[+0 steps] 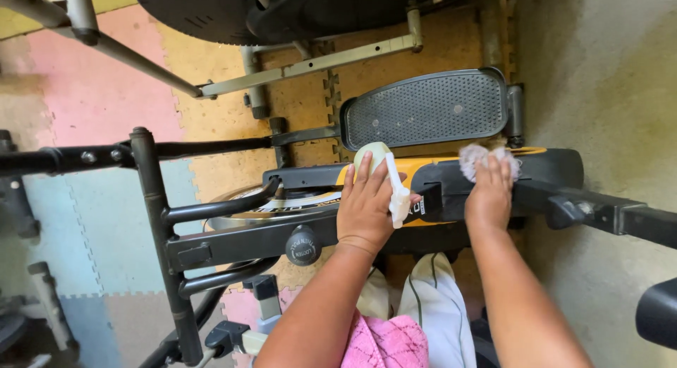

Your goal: Cleaning and wiping down various exercise machines using a spray bottle and cloth.

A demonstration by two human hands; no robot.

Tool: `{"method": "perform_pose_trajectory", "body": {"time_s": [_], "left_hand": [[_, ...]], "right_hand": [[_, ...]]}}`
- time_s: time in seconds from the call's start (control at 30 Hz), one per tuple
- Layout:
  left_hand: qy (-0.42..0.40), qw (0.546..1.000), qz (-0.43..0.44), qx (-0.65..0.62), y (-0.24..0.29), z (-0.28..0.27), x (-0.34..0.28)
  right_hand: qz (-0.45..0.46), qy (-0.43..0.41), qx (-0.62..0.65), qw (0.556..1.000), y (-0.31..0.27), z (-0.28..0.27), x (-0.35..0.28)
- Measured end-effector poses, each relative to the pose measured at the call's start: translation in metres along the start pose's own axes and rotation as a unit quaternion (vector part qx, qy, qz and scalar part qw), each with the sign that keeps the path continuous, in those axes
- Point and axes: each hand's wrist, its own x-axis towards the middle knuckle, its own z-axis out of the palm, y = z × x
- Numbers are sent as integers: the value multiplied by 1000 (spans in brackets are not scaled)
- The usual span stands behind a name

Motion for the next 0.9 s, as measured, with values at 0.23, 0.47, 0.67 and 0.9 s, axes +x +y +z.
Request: {"method": "perform_pose_trajectory", "body": {"time_s": [0.23,0.47,0.67,0.9], "left_hand": [[-1,1000,0,-7,3,-6,4],[-15,1000,0,-3,3,-9,7],[-17,1000,-7,-11,3,-9,4],[-2,1000,-1,-5,0,-3,2]], "right_hand": [[-45,8,52,998,-41,-18,-71],[16,8,12,1000,-22,-33,-69],[154,77,41,984,-65,-6,-84],[237,-33,350,906,-50,1,-98]]}}
